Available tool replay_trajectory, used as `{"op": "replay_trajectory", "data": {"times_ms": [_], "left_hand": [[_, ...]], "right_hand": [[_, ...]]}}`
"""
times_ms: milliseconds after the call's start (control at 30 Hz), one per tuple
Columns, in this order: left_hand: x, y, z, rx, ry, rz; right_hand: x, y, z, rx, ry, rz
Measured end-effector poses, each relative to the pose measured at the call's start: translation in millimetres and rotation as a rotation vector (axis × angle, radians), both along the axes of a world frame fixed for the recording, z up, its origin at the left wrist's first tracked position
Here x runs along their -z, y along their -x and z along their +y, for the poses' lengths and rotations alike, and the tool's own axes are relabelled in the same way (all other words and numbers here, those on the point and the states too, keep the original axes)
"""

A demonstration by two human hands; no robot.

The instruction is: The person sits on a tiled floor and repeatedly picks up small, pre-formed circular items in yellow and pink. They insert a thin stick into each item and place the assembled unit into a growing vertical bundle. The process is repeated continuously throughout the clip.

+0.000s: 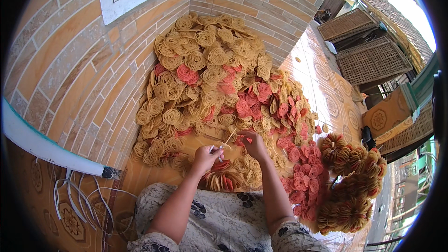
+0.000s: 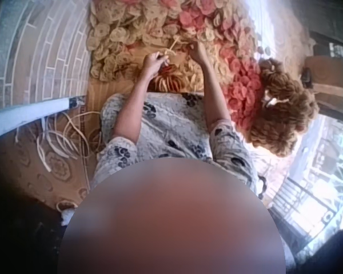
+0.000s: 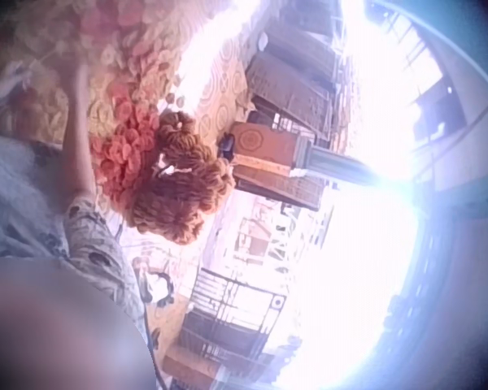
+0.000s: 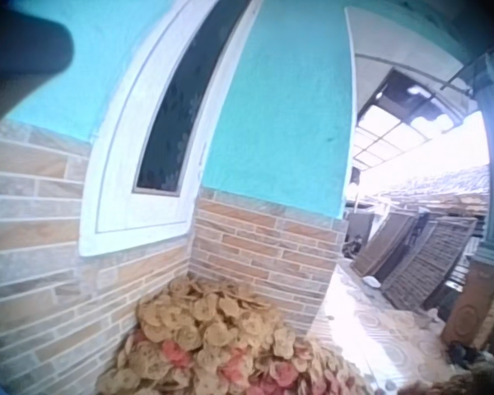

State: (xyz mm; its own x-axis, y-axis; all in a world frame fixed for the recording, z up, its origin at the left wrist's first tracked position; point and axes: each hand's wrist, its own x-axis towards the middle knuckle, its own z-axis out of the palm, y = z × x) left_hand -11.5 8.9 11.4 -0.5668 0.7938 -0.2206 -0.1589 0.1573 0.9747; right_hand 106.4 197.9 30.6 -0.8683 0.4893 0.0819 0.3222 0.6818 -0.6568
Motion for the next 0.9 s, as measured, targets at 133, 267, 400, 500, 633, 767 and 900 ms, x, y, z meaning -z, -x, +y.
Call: {"op": "replay_trajectory", "data": {"times_ms": [133, 267, 400, 500, 633, 767, 900], "left_hand": [[1, -1, -1, -0.044, 0.062, 0.173], [3, 1, 1, -0.029, 0.064, 0.098], [4, 1, 1, -0.011, 0.052, 0.126], [3, 1, 0, 0.015, 0.053, 0.102], [2, 2, 0, 0.027, 0.083, 0.045], [1, 4, 0, 0.024, 0.051, -0.08], [0, 4, 0, 0.045, 0.028, -0.106]], "right_hand": [[16, 22, -13, 0.159, -0.372, -0.203], [19, 23, -7, 0.336, -0.273, 0.047], [12, 21, 0, 0.424, 0.222, 0.292], [8, 23, -2, 0.405, 0.483, 0.348], [3, 21, -7, 0.284, 0.602, 0.447], [3, 18, -5, 0.156, 0.503, 0.42], [7, 19, -1, 0.29, 0.504, 0.474]]}}
